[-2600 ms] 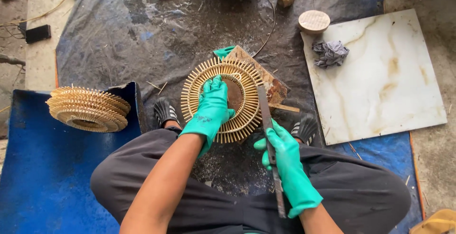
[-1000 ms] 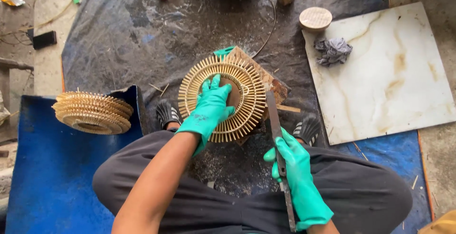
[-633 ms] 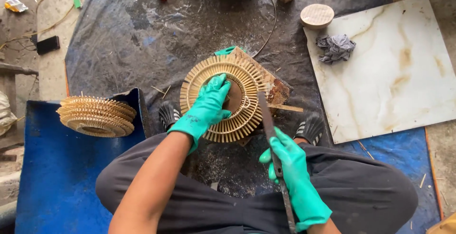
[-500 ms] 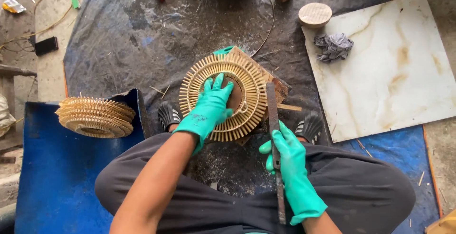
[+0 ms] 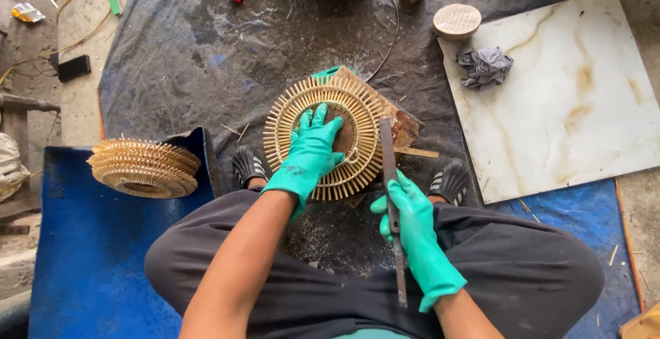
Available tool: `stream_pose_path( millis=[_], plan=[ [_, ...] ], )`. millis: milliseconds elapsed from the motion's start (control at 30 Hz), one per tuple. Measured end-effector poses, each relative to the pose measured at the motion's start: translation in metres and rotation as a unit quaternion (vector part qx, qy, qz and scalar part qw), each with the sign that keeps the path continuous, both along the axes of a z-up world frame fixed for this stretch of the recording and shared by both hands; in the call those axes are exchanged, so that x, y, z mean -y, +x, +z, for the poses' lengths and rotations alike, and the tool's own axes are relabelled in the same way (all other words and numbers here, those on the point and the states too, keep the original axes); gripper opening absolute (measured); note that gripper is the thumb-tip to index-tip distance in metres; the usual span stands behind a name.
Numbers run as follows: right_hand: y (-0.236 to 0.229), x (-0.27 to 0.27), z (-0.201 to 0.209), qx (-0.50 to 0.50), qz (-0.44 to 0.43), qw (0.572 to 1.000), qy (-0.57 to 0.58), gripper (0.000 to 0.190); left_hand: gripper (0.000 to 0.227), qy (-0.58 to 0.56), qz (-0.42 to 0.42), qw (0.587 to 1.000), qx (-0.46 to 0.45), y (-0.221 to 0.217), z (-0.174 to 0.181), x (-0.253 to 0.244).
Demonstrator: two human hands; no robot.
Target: The recorder is assembling or finishing circular bamboo or wooden lattice components for furniture.
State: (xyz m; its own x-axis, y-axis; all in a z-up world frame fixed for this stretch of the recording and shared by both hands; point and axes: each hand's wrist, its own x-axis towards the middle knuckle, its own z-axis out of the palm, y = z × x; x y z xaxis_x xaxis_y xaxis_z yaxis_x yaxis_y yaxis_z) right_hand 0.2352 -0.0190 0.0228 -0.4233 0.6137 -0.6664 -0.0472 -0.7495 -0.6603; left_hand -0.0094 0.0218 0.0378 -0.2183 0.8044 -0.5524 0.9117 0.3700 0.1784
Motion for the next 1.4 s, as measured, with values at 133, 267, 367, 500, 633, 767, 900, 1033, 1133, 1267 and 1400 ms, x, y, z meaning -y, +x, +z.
stream_pose_path(
  millis=[133,267,367,500,633,767,900,1033,1133,1267,1400],
  plan=[
    [0.001,-0.002,0.0,0.027,0.008,0.999,0.025,0.052,0.089,0.068,0.009,0.998,-0.014,-0.001,-0.012,0.002],
    [-0.001,0.012,-0.003,0.03,-0.03,0.998,0.05,0.053,0.09,0.103,0.043,0.993,-0.027,0.01,-0.014,0.012],
    [0.0,0.006,0.006,0.051,0.046,0.998,0.008,0.052,0.091,0.099,0.064,0.993,-0.034,0.011,-0.008,0.008],
    [0.003,0.014,0.004,0.042,-0.03,0.998,0.036,0.052,0.091,0.106,0.055,0.992,-0.033,0.012,-0.01,0.009],
    [0.011,0.012,0.022,0.066,0.017,0.997,0.025,0.051,0.089,0.09,0.054,0.994,-0.022,0.008,-0.012,0.006],
    [0.023,0.018,0.016,0.093,-0.058,0.994,-0.011,0.051,0.088,0.074,0.037,0.996,-0.019,0.008,-0.009,0.005],
    [0.031,0.015,0.01,0.046,-0.013,0.999,0.007,0.052,0.088,0.047,0.041,0.998,-0.009,0.002,-0.011,-0.001],
    [0.036,0.014,0.013,0.062,-0.024,0.998,0.015,0.053,0.088,0.034,0.02,0.999,0.01,-0.001,-0.011,-0.001],
    [0.036,0.015,0.021,0.069,-0.001,0.997,0.021,0.052,0.09,0.026,-0.03,0.999,0.002,-0.007,-0.015,-0.002],
    [0.027,0.008,0.025,0.081,-0.039,0.995,0.048,0.051,0.087,-0.042,-0.059,0.997,-0.038,0.004,-0.013,-0.007],
    [0.007,-0.001,0.024,0.064,-0.059,0.995,0.044,0.051,0.108,0.033,0.042,0.999,0.003,0.014,-0.012,-0.001]
  ],
)
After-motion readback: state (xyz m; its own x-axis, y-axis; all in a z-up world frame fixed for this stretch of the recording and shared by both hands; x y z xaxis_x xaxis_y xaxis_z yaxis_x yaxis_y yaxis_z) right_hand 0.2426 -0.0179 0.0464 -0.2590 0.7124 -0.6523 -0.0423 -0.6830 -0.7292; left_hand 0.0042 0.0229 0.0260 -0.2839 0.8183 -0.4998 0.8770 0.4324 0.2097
